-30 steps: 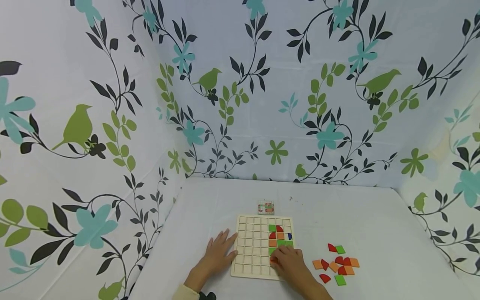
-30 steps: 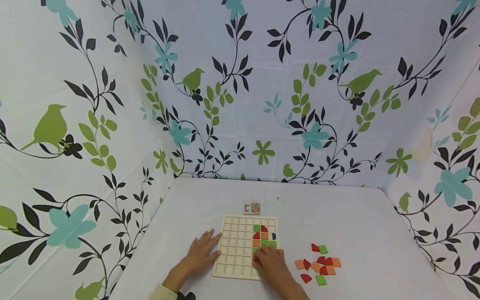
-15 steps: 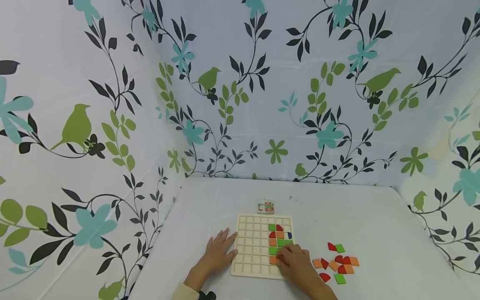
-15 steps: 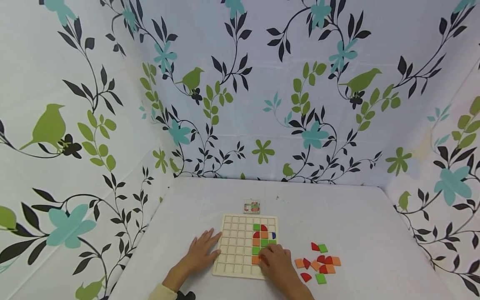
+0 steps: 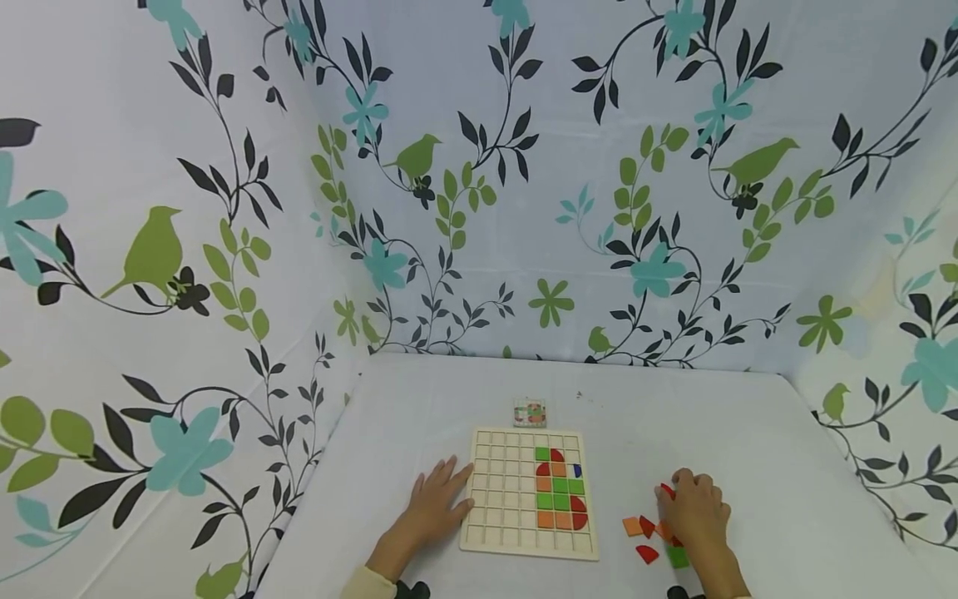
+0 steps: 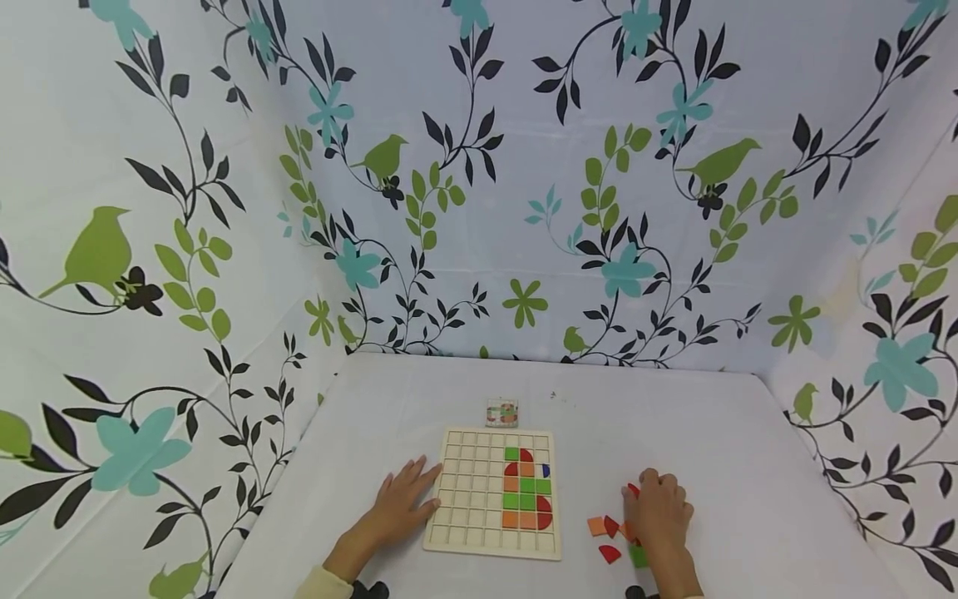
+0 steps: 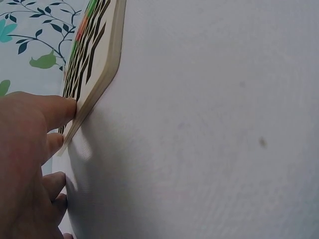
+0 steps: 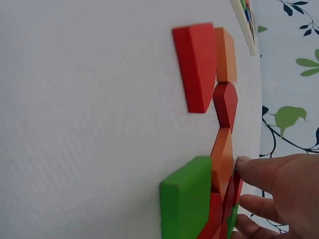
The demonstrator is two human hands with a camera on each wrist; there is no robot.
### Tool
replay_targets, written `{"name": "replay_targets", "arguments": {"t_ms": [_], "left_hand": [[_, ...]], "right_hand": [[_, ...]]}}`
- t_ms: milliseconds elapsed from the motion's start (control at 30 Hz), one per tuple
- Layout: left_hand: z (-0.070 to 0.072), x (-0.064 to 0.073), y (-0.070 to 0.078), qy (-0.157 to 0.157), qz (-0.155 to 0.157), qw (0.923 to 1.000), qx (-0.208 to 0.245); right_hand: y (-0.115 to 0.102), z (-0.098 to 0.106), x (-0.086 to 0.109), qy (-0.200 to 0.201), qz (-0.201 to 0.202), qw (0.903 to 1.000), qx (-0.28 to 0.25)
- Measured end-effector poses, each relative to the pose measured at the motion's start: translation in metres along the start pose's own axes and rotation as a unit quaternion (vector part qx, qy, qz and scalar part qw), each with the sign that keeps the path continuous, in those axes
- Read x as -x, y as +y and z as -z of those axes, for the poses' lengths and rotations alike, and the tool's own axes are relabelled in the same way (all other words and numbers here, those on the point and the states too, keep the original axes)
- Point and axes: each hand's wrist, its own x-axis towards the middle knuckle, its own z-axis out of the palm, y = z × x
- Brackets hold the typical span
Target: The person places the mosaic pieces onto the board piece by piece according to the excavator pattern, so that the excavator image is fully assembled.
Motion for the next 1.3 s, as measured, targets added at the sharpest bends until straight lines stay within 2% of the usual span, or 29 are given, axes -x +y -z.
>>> {"name": "replay_targets", "arguments": {"t_ms": [200, 367, 500, 767, 833, 933, 1100, 1300], "left_hand": [[-0.001, 0.0, 0.001, 0.004, 0.003, 1.0, 0.004], [0.009, 0.004, 0.012, -0.011, 0.009, 0.9998, 0.014], [0.015, 0.006, 0.017, -0.019, 0.004, 0.9997, 0.017], [-0.002, 0.001, 0.003, 0.006, 0.007, 1.0, -0.003], [-0.002, 0.001, 0.002, 0.008, -0.001, 1.0, 0.004], [0.002, 0.003, 0.005, 0.007, -0.007, 0.9999, 0.013], [0.011, 0.005, 0.012, 0.0, -0.002, 1.0, 0.009], [0.011, 0.005, 0.011, -0.012, 0.008, 0.9999, 0.006]], "right_hand": [[0.005, -0.003, -0.007, -0.016, 0.015, 0.9998, -0.001], [0.009, -0.011, -0.011, -0.022, 0.047, 0.9982, -0.03], [0.01, -0.014, -0.01, -0.019, 0.064, 0.9974, -0.025], [-0.002, -0.018, -0.01, 0.0, 0.123, 0.9924, -0.003], [-0.006, -0.018, -0.01, -0.004, 0.121, 0.9927, -0.004], [-0.013, -0.018, -0.011, -0.006, 0.095, 0.9955, -0.01], [-0.024, -0.02, -0.013, 0.006, 0.074, 0.9967, -0.032], [-0.03, -0.023, -0.018, -0.023, 0.063, 0.9956, -0.066]]}}
